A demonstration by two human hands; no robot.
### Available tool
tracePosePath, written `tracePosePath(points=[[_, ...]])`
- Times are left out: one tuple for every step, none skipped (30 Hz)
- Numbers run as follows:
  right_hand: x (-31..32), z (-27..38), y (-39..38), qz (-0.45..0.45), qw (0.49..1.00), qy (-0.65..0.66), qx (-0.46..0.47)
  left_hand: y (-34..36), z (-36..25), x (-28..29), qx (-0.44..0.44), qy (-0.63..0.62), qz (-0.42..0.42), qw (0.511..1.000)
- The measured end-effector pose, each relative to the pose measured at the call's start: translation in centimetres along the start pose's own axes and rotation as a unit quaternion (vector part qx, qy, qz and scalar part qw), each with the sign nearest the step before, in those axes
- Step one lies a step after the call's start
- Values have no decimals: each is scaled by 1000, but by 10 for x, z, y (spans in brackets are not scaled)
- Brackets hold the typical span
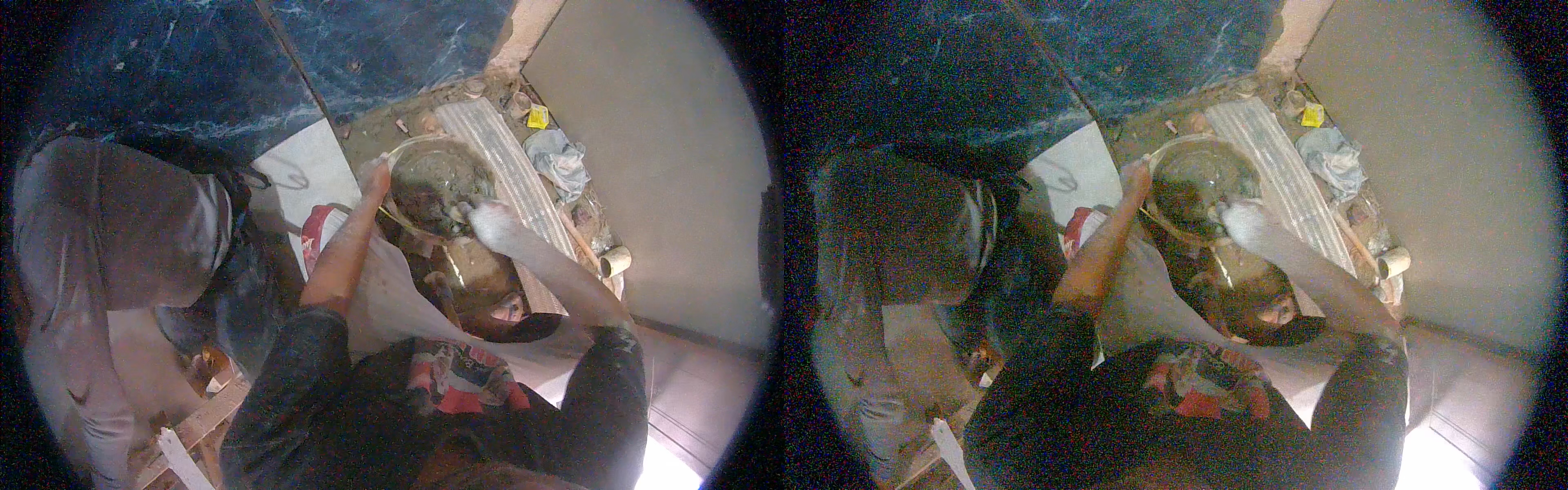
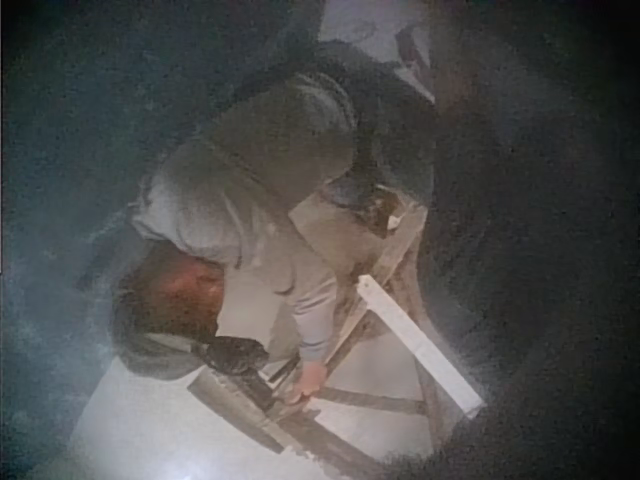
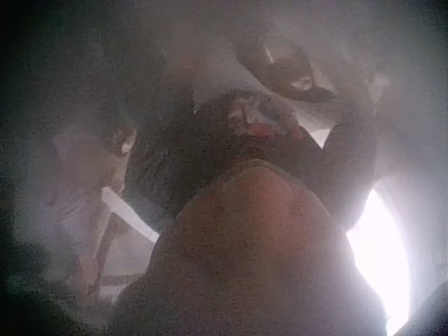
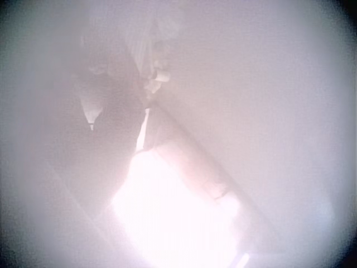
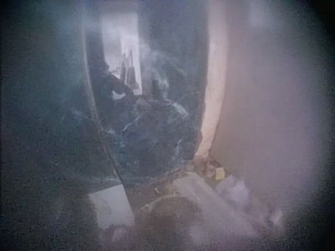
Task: The person applies mortar to a tile using a trowel. They scoop mortar from a bucket and spread it evenly across the back of the tile while sitting on the floor.
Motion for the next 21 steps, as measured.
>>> tracePosePath(points=[[7,-11,-11,21,1000,2,-10,-2,7,-1,10,-33,-7,999],[15,-21,-21,42,999,5,-19,-3,9,-1,-7,-15,-23,1000],[32,-30,-33,36,999,12,-36,-5,3,1,-29,0,-35,999],[48,-37,-43,32,998,21,-50,-9,-1,3,-49,16,-46,998],[56,-42,-51,27,997,30,-69,-9,-5,4,-53,10,-36,998],[58,-47,-53,17,995,41,-91,-5,-8,6,-56,7,-29,998],[60,-52,-56,7,992,51,-112,-4,-10,8,-59,3,-23,998],[61,-56,-57,-3,989,61,-133,-5,-9,11,-50,13,-19,998],[53,-57,-58,22,988,66,-141,-6,-9,12,-44,23,-16,999],[37,-59,-54,44,985,72,-149,-4,-8,14,-38,34,-15,999],[15,-62,-50,66,982,77,-156,-3,-10,16,-38,29,-18,999],[-29,-75,-50,94,978,103,-154,-2,-15,16,-41,19,-20,999],[-26,-67,-47,87,970,159,-163,-4,-11,17,-37,17,-22,999],[-24,-55,-45,82,958,215,-171,-5,-7,19,-28,22,-27,999],[-21,-48,-46,75,943,267,-183,-5,-9,21,-21,22,-33,999],[-61,-69,-50,-23,924,347,-156,-4,-20,21,-21,17,-37,999],[-76,-69,-50,-31,887,424,-179,-6,-18,22,-11,-5,-36,999],[-87,-62,-51,-42,842,498,-204,-8,-17,22,-3,-28,-35,999],[-92,-57,-50,-35,817,533,-219,-10,-13,21,6,-49,-34,998],[-96,-52,-48,-31,790,565,-235,-9,-10,19,20,-52,-27,998],[-99,-48,-42,-8,789,564,-242,-7,-4,18,36,-53,-22,998]])
Point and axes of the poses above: each hand's wrist, its own y-axis towards the middle knuckle, its own x-axis out of the back of the hand, z = x × y, the point moved 8 cm from there along y, towards the middle knuckle, and after that the axes turned 1 degree about y, right-handed, at the moved point
